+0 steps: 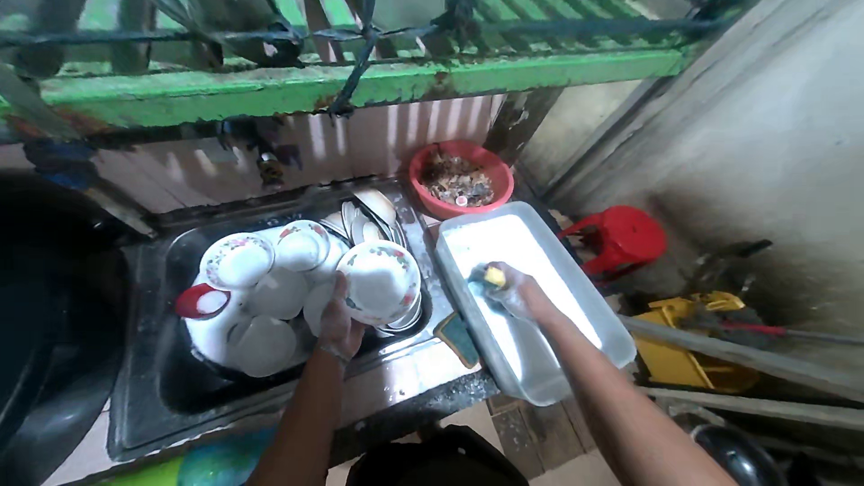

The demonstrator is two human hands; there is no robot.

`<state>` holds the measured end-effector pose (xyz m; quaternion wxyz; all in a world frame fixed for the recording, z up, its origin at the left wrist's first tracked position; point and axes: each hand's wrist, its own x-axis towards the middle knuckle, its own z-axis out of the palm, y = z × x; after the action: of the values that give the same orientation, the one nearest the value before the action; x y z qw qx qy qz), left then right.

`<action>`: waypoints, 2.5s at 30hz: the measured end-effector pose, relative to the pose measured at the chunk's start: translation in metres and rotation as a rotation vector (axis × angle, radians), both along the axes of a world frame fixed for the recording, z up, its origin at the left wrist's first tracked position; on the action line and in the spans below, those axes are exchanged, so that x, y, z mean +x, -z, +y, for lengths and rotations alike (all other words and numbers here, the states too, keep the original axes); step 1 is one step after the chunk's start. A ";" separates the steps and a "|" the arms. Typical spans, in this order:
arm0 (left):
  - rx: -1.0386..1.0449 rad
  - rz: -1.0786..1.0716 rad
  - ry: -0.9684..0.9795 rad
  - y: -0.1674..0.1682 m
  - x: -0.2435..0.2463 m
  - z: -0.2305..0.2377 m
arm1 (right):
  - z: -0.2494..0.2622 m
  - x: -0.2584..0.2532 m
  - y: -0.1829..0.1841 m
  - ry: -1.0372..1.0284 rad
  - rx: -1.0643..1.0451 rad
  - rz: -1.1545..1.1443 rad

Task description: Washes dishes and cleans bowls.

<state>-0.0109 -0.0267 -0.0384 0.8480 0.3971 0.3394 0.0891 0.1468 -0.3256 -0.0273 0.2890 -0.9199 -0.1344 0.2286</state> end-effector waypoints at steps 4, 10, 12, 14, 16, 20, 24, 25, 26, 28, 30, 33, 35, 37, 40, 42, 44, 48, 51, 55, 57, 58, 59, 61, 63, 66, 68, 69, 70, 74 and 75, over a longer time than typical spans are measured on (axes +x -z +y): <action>-0.016 -0.022 -0.018 0.003 -0.004 0.003 | -0.032 -0.017 -0.002 -0.185 -0.383 0.019; -0.079 -0.058 0.053 0.000 -0.005 0.005 | -0.053 -0.061 0.010 -0.242 -0.540 0.131; -0.132 -0.121 0.061 -0.002 -0.003 0.007 | -0.049 -0.059 -0.002 -0.156 -0.490 0.109; -0.208 -0.177 0.054 -0.004 -0.004 0.010 | -0.038 -0.047 -0.021 -0.067 -0.358 -0.014; -0.247 -0.206 0.058 -0.006 -0.007 0.011 | -0.020 -0.025 -0.031 -0.081 -0.254 -0.202; -0.289 -0.279 0.115 -0.006 -0.007 0.006 | 0.022 0.045 -0.015 -0.415 -0.135 -0.550; -0.314 -0.286 0.186 -0.009 -0.010 0.007 | 0.053 0.092 0.016 -0.646 -0.335 -0.429; -0.316 -0.287 0.184 -0.010 -0.012 0.008 | 0.055 0.094 0.023 -0.654 -0.366 -0.372; -0.323 -0.294 0.177 -0.010 -0.014 0.009 | 0.057 0.093 0.027 -0.643 -0.386 -0.320; -0.352 -0.323 0.156 -0.009 -0.018 0.012 | 0.060 0.082 0.029 -0.575 -0.445 -0.248; -0.342 -0.341 0.138 -0.008 -0.021 0.014 | 0.063 0.068 0.033 -0.454 -0.453 -0.220; -0.329 -0.364 0.125 -0.009 -0.019 0.015 | 0.059 0.063 0.043 -0.268 -0.354 -0.154; -0.313 -0.358 0.113 -0.011 -0.015 0.014 | 0.051 0.062 0.040 -0.114 -0.056 -0.044; -0.312 -0.370 0.102 -0.011 -0.012 0.011 | 0.042 0.052 0.027 0.085 0.365 0.171; -0.332 -0.428 0.134 -0.008 -0.008 0.011 | 0.031 0.031 -0.004 0.382 0.798 0.441; -0.347 -0.445 0.130 -0.009 0.000 0.008 | 0.034 0.022 -0.025 0.474 0.950 0.443; -0.294 -0.408 0.084 -0.015 0.012 -0.002 | 0.055 0.016 -0.047 0.461 0.996 0.352; -0.189 -0.366 0.112 -0.026 0.041 -0.030 | 0.144 -0.014 -0.062 0.482 0.778 -0.032; -0.126 -0.306 0.118 -0.034 0.057 -0.049 | 0.190 -0.043 -0.053 0.445 0.470 -0.173; -0.097 -0.191 0.048 -0.025 0.056 -0.036 | 0.197 -0.064 -0.055 0.095 0.347 0.005; -0.183 -0.213 0.034 -0.027 0.053 -0.021 | 0.193 -0.063 -0.061 -0.118 0.310 0.004; -0.240 -0.244 0.055 -0.030 0.049 -0.015 | 0.194 -0.064 -0.064 -0.204 0.278 -0.043; -0.265 -0.270 0.072 -0.029 0.046 -0.012 | 0.196 -0.066 -0.063 -0.237 0.264 -0.115; -0.235 -0.303 0.058 -0.028 0.046 -0.015 | 0.205 -0.067 -0.052 -0.117 0.304 -0.272; -0.185 -0.320 0.035 -0.026 0.049 -0.022 | 0.219 -0.061 -0.044 0.122 0.367 -0.332; -0.194 -0.330 0.013 -0.022 0.051 -0.015 | 0.219 -0.055 -0.047 -0.025 0.409 -0.219; -0.254 -0.306 0.040 -0.027 0.047 0.000 | 0.210 -0.054 -0.056 -0.286 0.339 -0.094; -0.276 -0.299 0.061 -0.029 0.045 0.004 | 0.208 -0.055 -0.059 -0.342 0.323 -0.062; -0.283 -0.301 0.077 -0.029 0.044 0.006 | 0.207 -0.057 -0.060 -0.328 0.334 -0.068; -0.250 -0.320 0.049 -0.032 0.052 -0.007 | 0.228 -0.062 -0.049 0.156 0.519 -0.289; -0.256 -0.320 0.042 -0.033 0.054 -0.007 | 0.233 -0.061 -0.046 0.200 0.573 -0.300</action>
<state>0.0432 -0.0339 -0.0054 0.9364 0.2739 0.2005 0.0895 0.0862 -0.0930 0.0191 0.5336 -0.8334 -0.1434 0.0140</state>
